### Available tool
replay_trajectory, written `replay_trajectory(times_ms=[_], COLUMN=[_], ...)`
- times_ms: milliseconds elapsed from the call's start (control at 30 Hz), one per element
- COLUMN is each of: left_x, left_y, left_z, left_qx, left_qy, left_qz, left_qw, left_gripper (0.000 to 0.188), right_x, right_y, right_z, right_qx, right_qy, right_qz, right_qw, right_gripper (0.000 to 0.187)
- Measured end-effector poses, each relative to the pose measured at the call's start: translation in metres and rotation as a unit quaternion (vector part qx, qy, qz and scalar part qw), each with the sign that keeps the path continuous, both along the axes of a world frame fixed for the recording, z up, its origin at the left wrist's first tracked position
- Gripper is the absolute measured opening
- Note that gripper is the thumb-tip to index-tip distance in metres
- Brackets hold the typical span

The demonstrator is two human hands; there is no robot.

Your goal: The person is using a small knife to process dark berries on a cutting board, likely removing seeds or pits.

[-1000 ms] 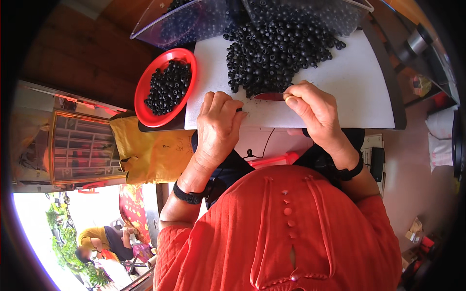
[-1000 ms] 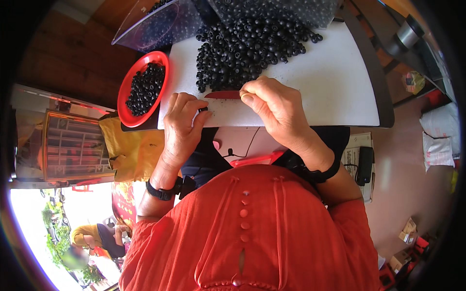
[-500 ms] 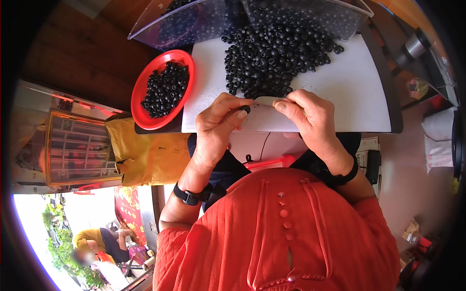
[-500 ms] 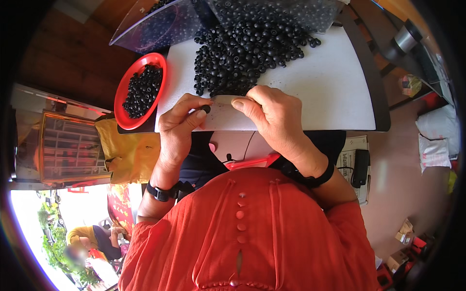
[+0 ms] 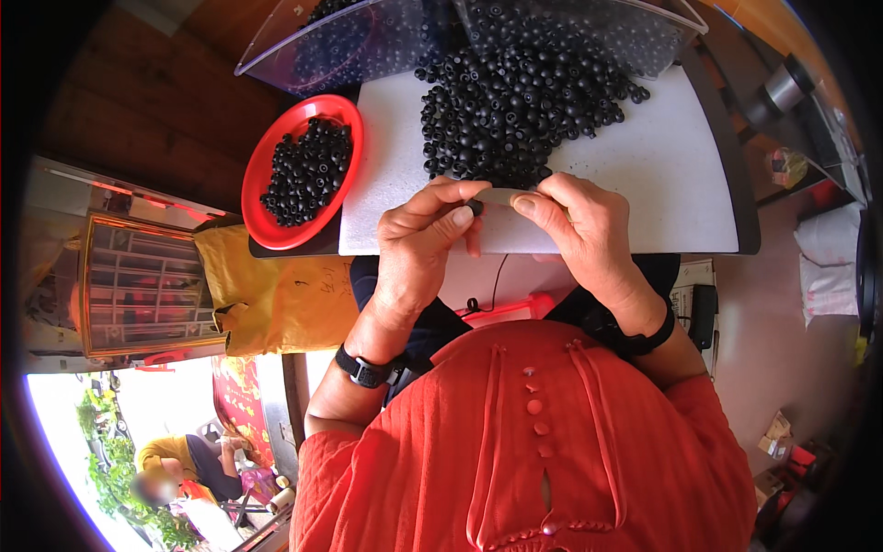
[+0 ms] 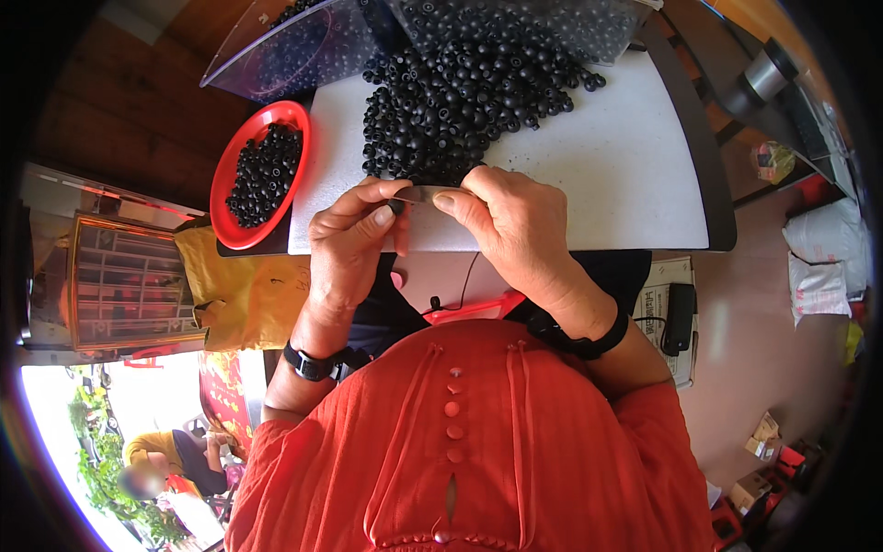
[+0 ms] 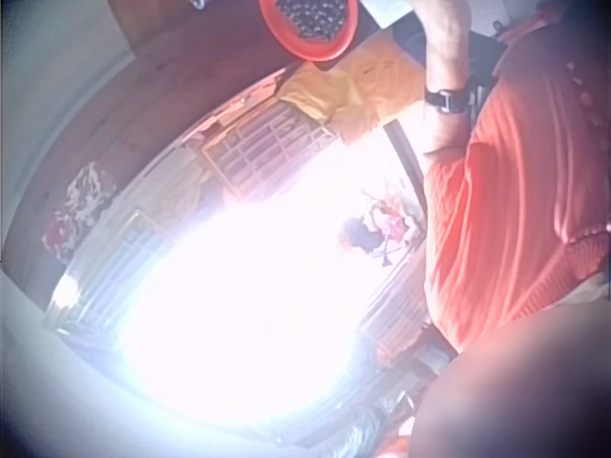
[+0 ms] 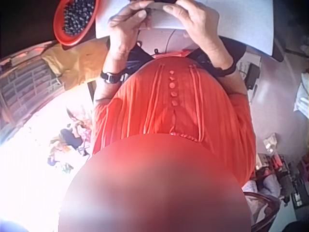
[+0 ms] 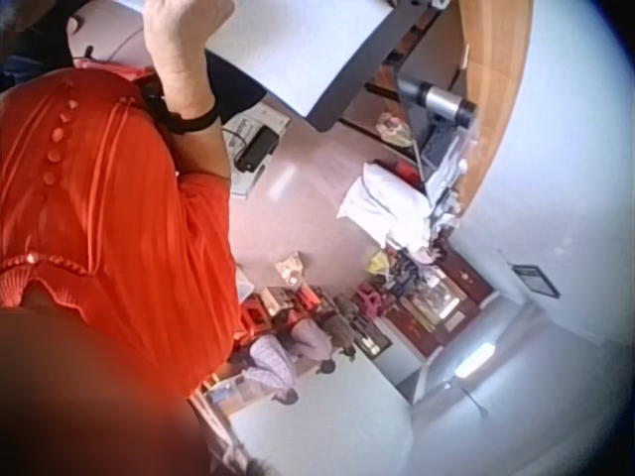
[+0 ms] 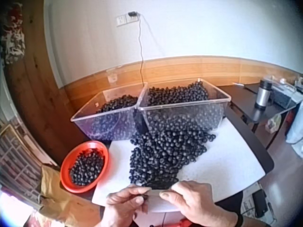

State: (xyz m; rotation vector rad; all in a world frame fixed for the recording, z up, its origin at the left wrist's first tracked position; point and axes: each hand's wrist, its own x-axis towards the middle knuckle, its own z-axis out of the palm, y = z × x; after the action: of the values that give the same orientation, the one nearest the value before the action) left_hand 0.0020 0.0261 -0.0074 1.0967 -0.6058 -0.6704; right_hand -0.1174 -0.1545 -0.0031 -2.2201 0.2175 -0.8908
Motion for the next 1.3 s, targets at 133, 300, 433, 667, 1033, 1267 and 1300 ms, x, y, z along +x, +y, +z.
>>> replay_trajectory(times_ms=[133, 300, 433, 667, 1033, 1267, 1300], left_x=[-0.003, -0.004, -0.005, -0.007, 0.025, 0.086, 0.081], left_y=[-0.002, -0.003, -0.004, -0.006, 0.02, 0.07, 0.071], left_z=[0.007, 0.005, 0.005, 0.005, 0.044, 0.051, 0.051], left_qx=[0.009, -0.015, -0.014, -0.016, 0.044, 0.311, 0.311], left_qy=[0.051, 0.046, 0.046, 0.071, -0.152, -0.614, -0.613], left_qz=[0.004, 0.003, 0.002, 0.009, 0.227, 0.357, 0.358], left_qw=[0.999, 0.999, 0.999, 0.997, 0.961, 0.631, 0.632], left_gripper=[0.03, 0.03, 0.029, 0.025, 0.026, 0.027, 0.027], right_x=[0.0, 0.0, -0.001, 0.0, -0.016, -0.038, -0.042], right_y=[0.0, 0.0, -0.001, -0.002, -0.006, -0.02, -0.024], right_z=[0.0, -0.001, 0.001, -0.004, -0.005, 0.015, 0.019], right_qx=[-0.006, 0.011, -0.002, -0.063, 0.074, 0.248, 0.238], right_qy=[0.007, -0.005, -0.007, -0.025, -0.12, -0.125, -0.148], right_qz=[0.0, 0.012, 0.011, 0.008, 0.078, 0.119, 0.126], right_qw=[1.0, 1.0, 1.0, 0.998, 0.987, 0.953, 0.952], right_gripper=[0.03, 0.031, 0.031, 0.03, 0.013, 0.024, 0.024])
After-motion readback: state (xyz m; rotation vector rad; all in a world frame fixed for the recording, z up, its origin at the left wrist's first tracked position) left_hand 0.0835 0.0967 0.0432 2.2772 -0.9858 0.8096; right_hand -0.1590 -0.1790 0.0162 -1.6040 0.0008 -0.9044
